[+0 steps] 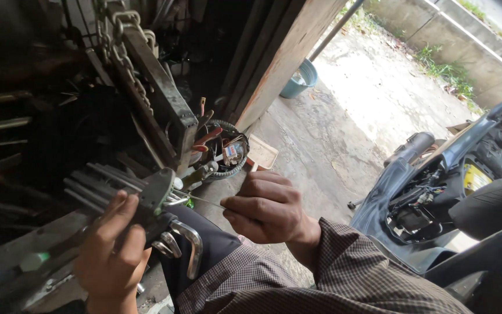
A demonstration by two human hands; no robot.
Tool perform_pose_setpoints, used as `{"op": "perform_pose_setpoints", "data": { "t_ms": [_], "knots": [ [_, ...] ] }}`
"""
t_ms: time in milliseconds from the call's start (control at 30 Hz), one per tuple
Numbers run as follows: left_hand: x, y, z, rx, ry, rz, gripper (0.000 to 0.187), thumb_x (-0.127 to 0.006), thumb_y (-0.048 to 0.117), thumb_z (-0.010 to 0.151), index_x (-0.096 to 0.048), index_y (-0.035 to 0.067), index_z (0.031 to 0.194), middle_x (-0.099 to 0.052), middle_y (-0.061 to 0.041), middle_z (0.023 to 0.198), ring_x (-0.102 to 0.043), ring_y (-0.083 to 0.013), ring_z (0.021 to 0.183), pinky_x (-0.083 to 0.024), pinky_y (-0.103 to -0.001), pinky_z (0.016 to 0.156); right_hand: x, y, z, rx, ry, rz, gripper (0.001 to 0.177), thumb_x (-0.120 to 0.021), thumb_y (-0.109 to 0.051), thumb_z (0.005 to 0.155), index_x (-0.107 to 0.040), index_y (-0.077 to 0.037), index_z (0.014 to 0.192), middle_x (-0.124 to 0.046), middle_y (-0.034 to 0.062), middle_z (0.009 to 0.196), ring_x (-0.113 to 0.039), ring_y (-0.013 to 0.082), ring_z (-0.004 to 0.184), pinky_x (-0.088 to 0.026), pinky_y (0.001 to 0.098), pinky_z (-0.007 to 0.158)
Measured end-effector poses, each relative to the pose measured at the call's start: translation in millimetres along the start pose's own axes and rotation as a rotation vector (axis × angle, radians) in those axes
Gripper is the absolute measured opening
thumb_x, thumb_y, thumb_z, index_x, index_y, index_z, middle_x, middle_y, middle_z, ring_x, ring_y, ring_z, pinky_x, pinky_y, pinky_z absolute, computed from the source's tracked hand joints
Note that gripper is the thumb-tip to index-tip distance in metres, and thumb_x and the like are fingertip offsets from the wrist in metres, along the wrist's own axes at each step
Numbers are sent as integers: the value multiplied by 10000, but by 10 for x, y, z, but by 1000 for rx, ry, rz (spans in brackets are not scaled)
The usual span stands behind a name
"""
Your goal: The person sits in a workshop and cleans a small metal mechanical part using a dark cloth. They wipe the part thoroughly with both hands, then briefly handle a pair of pliers before returning to wipe the part again.
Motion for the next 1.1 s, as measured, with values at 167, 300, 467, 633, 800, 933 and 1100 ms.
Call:
{"op": "perform_pose_setpoints", "data": {
  "t_ms": [167,300,467,633,800,933,1100],
  "knots": [
    [-46,4,34,15,-45,-2,354,-792,-94,796,-558,55,1016,-673,-191,1242,-692,-390,1204,-575,-426,966,-204,168,-87,-17,-100,-55,193,-777,-145,951,-725,-47,1109,-684,26,858,-594,104,685,-462,296,586],
    [-127,7,51,22,-71,-78,371,-814,-58,762,-558,45,1009,-667,-208,1223,-684,-396,1194,-562,-441,968,-245,178,97,-68,-147,-87,218,-801,-177,967,-735,-45,1127,-714,38,939,-621,117,748,-491,305,631],
    [-123,-16,101,47,-62,-136,383,-813,-43,756,-543,23,1019,-658,-228,1224,-675,-400,1206,-554,-439,982,-209,252,116,-142,-90,-32,177,-785,-210,974,-736,-79,1083,-725,61,980,-700,131,851,-566,291,699],
    [-86,90,166,43,-78,-151,356,-793,-43,776,-541,27,1018,-644,-239,1219,-660,-411,1208,-549,-449,977,-397,496,-96,-302,-112,366,163,-723,-210,1051,-721,-53,1096,-731,74,1003,-722,134,885,-595,268,687],
    [-23,211,209,3,-130,-89,252,-697,-70,855,-546,45,1020,-640,-202,1250,-667,-398,1212,-581,-462,988,-649,747,-279,-580,-139,672,211,-770,-214,994,-697,-20,955,-684,67,875,-607,93,773,-466,234,692],
    [-57,197,133,14,-140,-115,241,-672,-85,863,-547,42,1026,-633,-196,1259,-664,-395,1218,-581,-465,989,-1030,887,-574,-886,-86,1275,243,-816,-192,986,-658,-15,1038,-664,34,952,-634,100,889,-521,284,847],
    [-17,203,221,24,-168,-133,312,-740,-22,817,-534,63,1035,-624,-206,1264,-655,-406,1231,-554,-472,982,-1282,858,-675,-985,20,1730,264,-783,-176,1016,-630,19,1107,-680,58,1007,-649,119,915,-525,294,855]
  ]
}}
Point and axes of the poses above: each hand's wrist, its own z-axis towards the middle knuckle, its own x-axis out of the back of the hand, y = z × x, the point moved 8 cm from there along z, towards the middle knuckle
